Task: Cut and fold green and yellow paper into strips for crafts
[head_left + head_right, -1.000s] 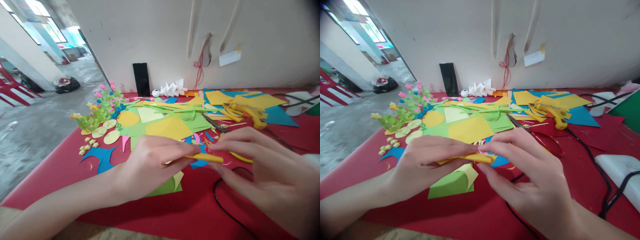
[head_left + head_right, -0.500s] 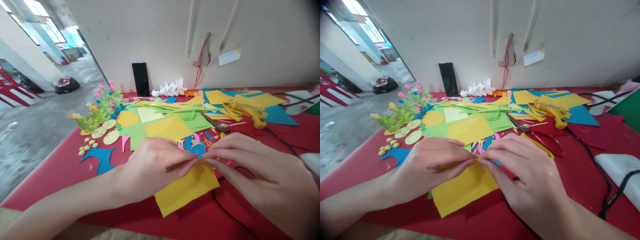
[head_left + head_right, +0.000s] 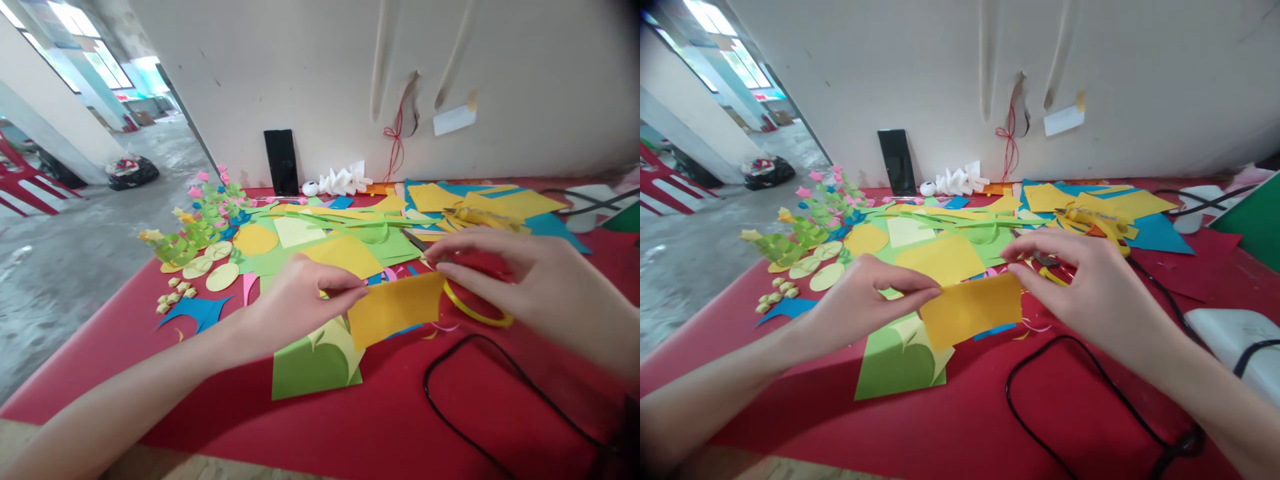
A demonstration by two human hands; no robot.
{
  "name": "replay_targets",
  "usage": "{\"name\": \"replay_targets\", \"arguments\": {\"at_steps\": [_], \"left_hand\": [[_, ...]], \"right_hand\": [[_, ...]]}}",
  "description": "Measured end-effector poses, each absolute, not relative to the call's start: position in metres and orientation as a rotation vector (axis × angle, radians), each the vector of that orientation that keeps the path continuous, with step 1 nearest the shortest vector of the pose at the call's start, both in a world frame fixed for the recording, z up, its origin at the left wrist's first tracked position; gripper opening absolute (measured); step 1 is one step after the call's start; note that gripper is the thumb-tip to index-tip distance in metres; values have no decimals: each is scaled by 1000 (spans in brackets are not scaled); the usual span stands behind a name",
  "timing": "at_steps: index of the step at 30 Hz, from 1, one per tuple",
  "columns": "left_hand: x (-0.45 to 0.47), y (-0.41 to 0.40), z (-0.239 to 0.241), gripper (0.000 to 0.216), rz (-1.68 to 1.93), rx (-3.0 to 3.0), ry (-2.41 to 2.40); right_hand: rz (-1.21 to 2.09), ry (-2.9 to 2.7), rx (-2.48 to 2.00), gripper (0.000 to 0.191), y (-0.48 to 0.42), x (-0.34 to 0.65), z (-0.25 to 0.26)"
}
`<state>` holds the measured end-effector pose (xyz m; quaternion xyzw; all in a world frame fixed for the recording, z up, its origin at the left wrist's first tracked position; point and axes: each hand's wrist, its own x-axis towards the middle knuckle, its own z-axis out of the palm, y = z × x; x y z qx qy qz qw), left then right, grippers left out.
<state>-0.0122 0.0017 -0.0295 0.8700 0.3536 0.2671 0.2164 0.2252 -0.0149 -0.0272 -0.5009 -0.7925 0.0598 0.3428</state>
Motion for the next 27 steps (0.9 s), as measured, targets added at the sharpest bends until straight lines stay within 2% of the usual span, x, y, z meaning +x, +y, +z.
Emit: {"name": "replay_targets", "arguments": {"at_steps": [6, 15, 21, 27], "left_hand": [[-6, -13, -37, 15, 765, 2529, 826], [-6, -23, -44, 22, 647, 2661, 825], [-3, -18, -43, 24, 736, 2942, 745], [-3, -24, -47, 22, 553, 2874, 749]], "right_hand": [[148, -2081, -1118, 5, -39, 192, -38], [145, -2159, -1047, 10, -46, 183, -45], [83, -2175, -1048, 10, -47, 182, -45], [75, -2191, -1052, 8, -47, 180, -46]]}}
